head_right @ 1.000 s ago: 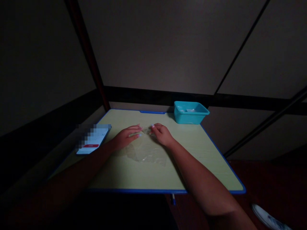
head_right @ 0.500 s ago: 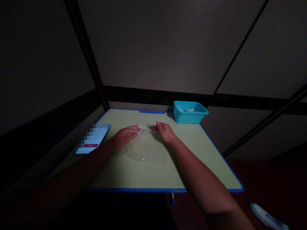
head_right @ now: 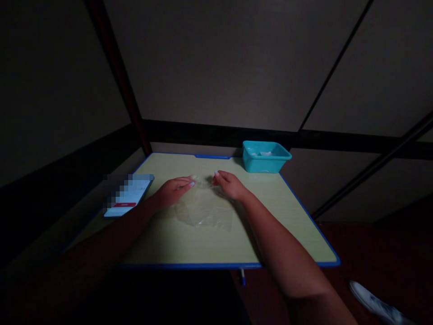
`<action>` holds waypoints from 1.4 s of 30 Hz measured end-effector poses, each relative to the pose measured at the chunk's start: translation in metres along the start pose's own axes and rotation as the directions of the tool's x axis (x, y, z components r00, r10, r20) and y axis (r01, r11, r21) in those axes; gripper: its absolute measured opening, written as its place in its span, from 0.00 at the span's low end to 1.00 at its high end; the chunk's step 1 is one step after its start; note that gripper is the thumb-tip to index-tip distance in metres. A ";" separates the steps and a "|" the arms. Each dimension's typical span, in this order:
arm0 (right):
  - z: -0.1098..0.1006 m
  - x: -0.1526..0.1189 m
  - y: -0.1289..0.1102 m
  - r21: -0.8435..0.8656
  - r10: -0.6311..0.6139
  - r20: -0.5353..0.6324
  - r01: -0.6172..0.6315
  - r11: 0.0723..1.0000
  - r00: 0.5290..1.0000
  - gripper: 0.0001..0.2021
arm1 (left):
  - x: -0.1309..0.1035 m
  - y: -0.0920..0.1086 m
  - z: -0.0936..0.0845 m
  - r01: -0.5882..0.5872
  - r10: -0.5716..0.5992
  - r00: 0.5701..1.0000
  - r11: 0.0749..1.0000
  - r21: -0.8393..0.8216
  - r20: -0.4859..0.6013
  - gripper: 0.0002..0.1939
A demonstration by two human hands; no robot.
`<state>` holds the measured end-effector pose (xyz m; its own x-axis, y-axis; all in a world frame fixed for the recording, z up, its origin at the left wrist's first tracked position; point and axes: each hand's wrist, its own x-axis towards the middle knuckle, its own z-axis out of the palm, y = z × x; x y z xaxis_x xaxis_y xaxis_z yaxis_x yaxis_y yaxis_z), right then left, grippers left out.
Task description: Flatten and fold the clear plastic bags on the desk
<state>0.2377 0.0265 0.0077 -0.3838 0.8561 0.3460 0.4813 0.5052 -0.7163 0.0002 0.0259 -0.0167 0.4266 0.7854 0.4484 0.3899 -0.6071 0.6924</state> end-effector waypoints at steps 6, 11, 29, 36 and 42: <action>-0.002 -0.002 0.001 -0.090 0.039 0.100 -0.030 0.995 0.994 0.13 | 0.000 0.005 -0.002 0.044 -0.044 0.999 0.999 0.009 -0.002 0.23; -0.008 -0.003 0.003 -0.391 0.061 0.175 0.012 0.920 0.983 0.09 | -0.001 0.004 -0.001 0.061 -0.061 0.998 0.998 -0.009 0.002 0.20; -0.015 -0.007 -0.012 -0.357 0.159 0.179 -0.086 0.930 0.971 0.18 | 0.002 0.022 -0.011 0.053 -0.046 0.963 0.998 0.018 -0.264 0.24; 0.005 -0.003 -0.010 0.028 0.265 0.100 -0.269 0.963 0.959 0.17 | -0.007 0.025 -0.002 -0.098 0.066 0.985 0.974 0.204 0.159 0.20; 0.020 0.001 -0.012 0.517 0.491 0.239 -0.538 0.666 0.838 0.16 | -0.014 0.029 0.010 -0.222 0.032 0.886 0.905 0.363 0.463 0.28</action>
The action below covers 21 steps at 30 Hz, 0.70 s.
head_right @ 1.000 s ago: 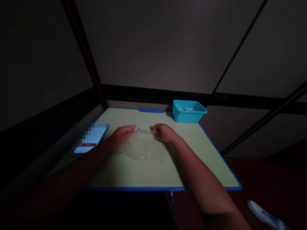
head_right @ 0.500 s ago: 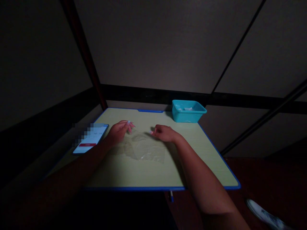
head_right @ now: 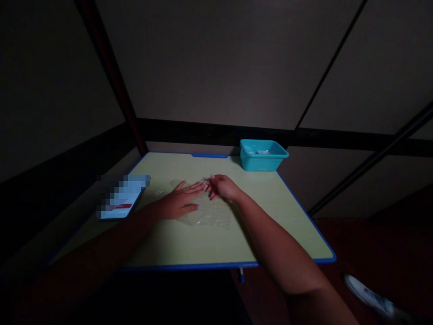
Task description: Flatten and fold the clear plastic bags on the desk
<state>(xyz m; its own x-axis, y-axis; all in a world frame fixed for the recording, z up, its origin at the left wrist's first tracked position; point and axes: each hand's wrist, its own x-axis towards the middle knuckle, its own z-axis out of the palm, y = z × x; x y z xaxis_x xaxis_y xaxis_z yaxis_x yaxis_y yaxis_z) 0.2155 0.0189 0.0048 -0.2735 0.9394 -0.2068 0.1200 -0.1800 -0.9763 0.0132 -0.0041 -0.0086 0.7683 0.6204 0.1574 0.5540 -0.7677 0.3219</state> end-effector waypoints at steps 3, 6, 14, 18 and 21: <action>-0.002 0.003 -0.001 0.059 0.097 0.014 -0.098 0.993 0.995 0.20 | 0.000 -0.002 0.003 0.007 -0.010 0.997 0.999 0.048 0.079 0.29; -0.009 0.005 -0.003 0.034 0.149 0.002 -0.149 0.988 0.989 0.23 | -0.001 -0.005 0.005 0.022 -0.033 0.990 0.997 0.076 0.137 0.29; -0.031 0.002 -0.009 -0.201 0.260 -0.078 -0.271 0.941 0.962 0.27 | -0.005 -0.004 -0.004 0.051 -0.069 0.978 0.994 0.100 0.194 0.28; -0.037 0.003 -0.010 -0.298 0.194 -0.150 -0.232 0.926 0.969 0.26 | -0.005 -0.003 -0.010 0.102 -0.112 0.986 0.991 0.085 0.124 0.25; -0.034 0.004 -0.007 -0.463 -0.103 -0.248 -0.025 0.886 0.963 0.22 | -0.004 -0.003 -0.012 0.188 -0.187 0.982 0.975 0.119 -0.021 0.26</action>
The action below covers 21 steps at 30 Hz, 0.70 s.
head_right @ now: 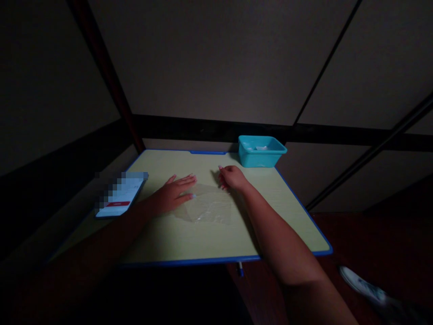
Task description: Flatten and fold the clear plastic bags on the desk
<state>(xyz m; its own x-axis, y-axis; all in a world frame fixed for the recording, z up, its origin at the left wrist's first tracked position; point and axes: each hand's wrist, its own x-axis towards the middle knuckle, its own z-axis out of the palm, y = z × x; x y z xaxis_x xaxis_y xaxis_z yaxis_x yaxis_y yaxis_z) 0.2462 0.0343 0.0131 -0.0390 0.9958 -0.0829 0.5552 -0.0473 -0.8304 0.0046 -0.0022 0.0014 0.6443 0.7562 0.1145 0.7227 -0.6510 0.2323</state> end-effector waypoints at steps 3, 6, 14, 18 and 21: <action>0.014 -0.007 -0.001 -0.334 -0.391 -0.112 0.336 0.881 0.913 0.19 | 0.002 -0.002 0.002 0.114 -0.111 0.988 0.993 0.024 -0.112 0.27; 0.034 -0.022 -0.004 -0.524 -0.563 0.107 0.528 0.668 0.819 0.25 | 0.004 -0.004 0.005 0.234 -0.235 0.962 0.972 -0.021 -0.143 0.26; 0.063 -0.038 -0.012 -0.534 -0.385 0.574 0.686 0.494 0.723 0.31 | 0.011 -0.004 0.005 0.388 -0.446 0.877 0.877 -0.284 -0.180 0.27; 0.061 -0.037 -0.013 -0.547 -0.354 0.595 0.687 0.479 0.721 0.31 | 0.013 -0.009 0.008 0.394 -0.487 0.857 0.830 -0.394 -0.168 0.29; 0.058 -0.040 -0.015 -0.538 -0.354 0.601 0.691 0.483 0.716 0.30 | 0.016 -0.015 0.007 0.375 -0.527 0.825 0.781 -0.500 -0.203 0.35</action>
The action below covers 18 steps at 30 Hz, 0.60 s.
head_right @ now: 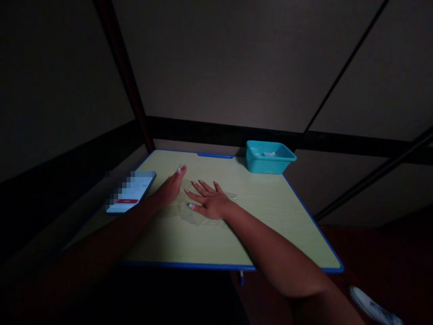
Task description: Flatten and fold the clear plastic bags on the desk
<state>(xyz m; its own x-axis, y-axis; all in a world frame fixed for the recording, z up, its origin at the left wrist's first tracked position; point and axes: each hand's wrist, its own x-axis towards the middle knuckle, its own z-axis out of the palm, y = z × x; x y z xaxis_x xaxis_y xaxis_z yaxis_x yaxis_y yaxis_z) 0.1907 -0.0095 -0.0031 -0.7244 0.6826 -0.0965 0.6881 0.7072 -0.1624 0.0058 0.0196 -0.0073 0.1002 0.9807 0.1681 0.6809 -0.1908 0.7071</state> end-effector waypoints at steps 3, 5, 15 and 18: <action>-0.003 -0.003 -0.003 0.003 -0.016 0.021 0.016 1.000 1.000 0.30 | 0.006 -0.001 -0.004 0.099 -0.118 0.990 0.972 -0.211 -0.082 0.41; -0.004 -0.005 -0.004 0.009 -0.025 0.033 0.024 1.000 0.999 0.30 | 0.009 -0.001 -0.006 0.175 -0.220 0.971 0.922 -0.346 -0.094 0.43; -0.021 -0.013 0.032 -0.037 0.261 -0.275 -0.282 0.959 0.925 0.18 | 0.012 -0.012 -0.007 0.054 -0.101 0.990 0.918 -0.393 -0.099 0.42; -0.026 -0.013 0.044 -0.065 0.397 -0.296 -0.433 0.899 0.869 0.13 | 0.008 -0.009 -0.009 0.005 -0.040 0.991 0.964 -0.266 -0.125 0.39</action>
<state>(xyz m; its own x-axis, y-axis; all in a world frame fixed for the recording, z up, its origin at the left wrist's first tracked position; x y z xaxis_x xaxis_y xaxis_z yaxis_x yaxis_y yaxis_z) 0.2317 0.0176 0.0169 -0.3432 0.9285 0.1419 0.9352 0.3518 -0.0400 -0.0061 0.0292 -0.0058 -0.0188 0.9743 0.2243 0.4639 -0.1902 0.8652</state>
